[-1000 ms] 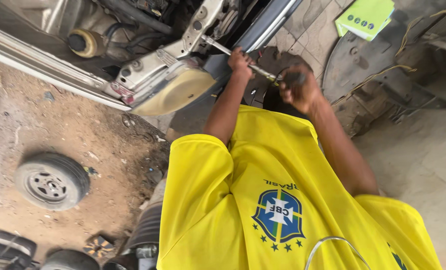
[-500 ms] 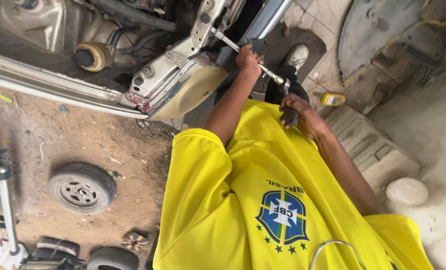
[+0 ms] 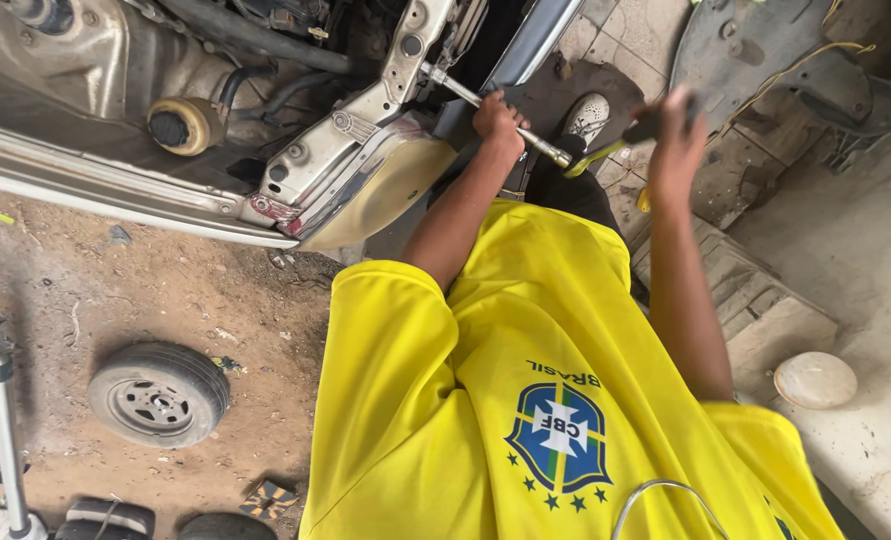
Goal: The person uses a socket wrench and a long metal bar to loosen or tighten bolts on a car engine. They apply leverage to the tools while working in the engine bay of a vehicle.
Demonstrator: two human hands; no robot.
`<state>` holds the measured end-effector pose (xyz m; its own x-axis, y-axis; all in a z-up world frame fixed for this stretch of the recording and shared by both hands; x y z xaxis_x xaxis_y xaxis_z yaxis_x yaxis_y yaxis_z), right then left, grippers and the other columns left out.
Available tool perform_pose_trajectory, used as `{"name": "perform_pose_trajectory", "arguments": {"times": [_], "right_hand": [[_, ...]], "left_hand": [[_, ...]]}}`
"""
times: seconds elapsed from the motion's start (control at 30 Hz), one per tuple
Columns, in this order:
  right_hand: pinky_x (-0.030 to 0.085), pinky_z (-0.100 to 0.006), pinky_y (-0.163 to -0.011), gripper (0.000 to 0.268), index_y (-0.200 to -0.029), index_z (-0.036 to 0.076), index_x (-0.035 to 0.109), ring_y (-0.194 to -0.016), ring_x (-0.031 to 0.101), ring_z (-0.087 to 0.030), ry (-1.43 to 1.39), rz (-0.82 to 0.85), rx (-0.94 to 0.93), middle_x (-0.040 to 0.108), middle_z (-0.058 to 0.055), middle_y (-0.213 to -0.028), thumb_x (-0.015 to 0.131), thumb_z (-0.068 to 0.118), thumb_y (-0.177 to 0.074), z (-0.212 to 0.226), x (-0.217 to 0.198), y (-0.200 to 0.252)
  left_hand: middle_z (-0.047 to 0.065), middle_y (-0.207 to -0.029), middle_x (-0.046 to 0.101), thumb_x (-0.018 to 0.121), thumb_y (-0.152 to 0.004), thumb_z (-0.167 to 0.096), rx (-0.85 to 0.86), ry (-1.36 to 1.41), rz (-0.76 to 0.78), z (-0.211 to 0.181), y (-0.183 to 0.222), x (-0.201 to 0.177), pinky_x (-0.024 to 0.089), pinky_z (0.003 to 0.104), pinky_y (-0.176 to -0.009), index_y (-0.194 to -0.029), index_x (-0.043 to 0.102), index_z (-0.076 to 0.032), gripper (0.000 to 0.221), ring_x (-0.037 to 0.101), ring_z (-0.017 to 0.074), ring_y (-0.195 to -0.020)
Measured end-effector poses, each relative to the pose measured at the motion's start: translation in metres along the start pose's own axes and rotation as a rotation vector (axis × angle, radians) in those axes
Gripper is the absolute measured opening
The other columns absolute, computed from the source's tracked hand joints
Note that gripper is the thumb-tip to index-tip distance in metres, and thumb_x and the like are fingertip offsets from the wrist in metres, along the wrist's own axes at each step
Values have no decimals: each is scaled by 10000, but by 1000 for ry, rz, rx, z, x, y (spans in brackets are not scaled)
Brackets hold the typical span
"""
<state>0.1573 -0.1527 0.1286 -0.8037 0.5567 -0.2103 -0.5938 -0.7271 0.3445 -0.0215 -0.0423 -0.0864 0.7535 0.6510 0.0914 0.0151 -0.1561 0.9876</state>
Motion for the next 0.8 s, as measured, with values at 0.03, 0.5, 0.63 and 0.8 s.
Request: {"name": "perform_pose_trajectory", "arguments": {"times": [0.03,0.5,0.63,0.8], "right_hand": [[647,-417,-846,477,-1149,42,507,-860,732,-258,-146,-8,99,728,-151,-965,546,507,-1049,-12,-2,-24],[606,-465,-915,252,-1128,15,478,-902,627,-229,-555,8,212,601,-113,-972,679,-8,-977,-30,8,-41],[587,-420,-806,225,-1080,57,461,-825,634,-235,-585,-3,287,571,-101,-905,624,-8,-937,-10,11,-32],[566,-397,-788,227,-1059,67,472,-824,621,-229,-527,9,216,604,-114,-942,635,-32,-936,2,14,-34]], "left_hand": [[-1,-628,288,580,-953,-205,-6,-4,12,-1,0,-2,288,355,-481,-772,369,-109,294,263,148,-495],[86,-667,478,560,-963,-192,-24,-131,-144,-16,27,-5,333,355,-468,-901,516,-27,182,417,186,-506],[65,-667,445,572,-938,-214,-14,-144,-161,-20,44,-4,313,350,-448,-885,513,-45,186,385,182,-492],[79,-682,478,585,-977,-222,-31,-120,-135,-9,15,-11,323,347,-457,-883,492,-21,241,407,179,-501]]}}
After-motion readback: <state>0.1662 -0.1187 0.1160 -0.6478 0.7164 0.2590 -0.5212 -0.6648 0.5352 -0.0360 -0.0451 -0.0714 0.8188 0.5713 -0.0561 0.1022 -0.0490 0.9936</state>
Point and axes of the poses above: each hand's wrist, its own y-axis away from the middle knuckle, its own x-axis out of the palm, z = x × y, the point moved 1 cm from there along -y, towards the middle knuckle
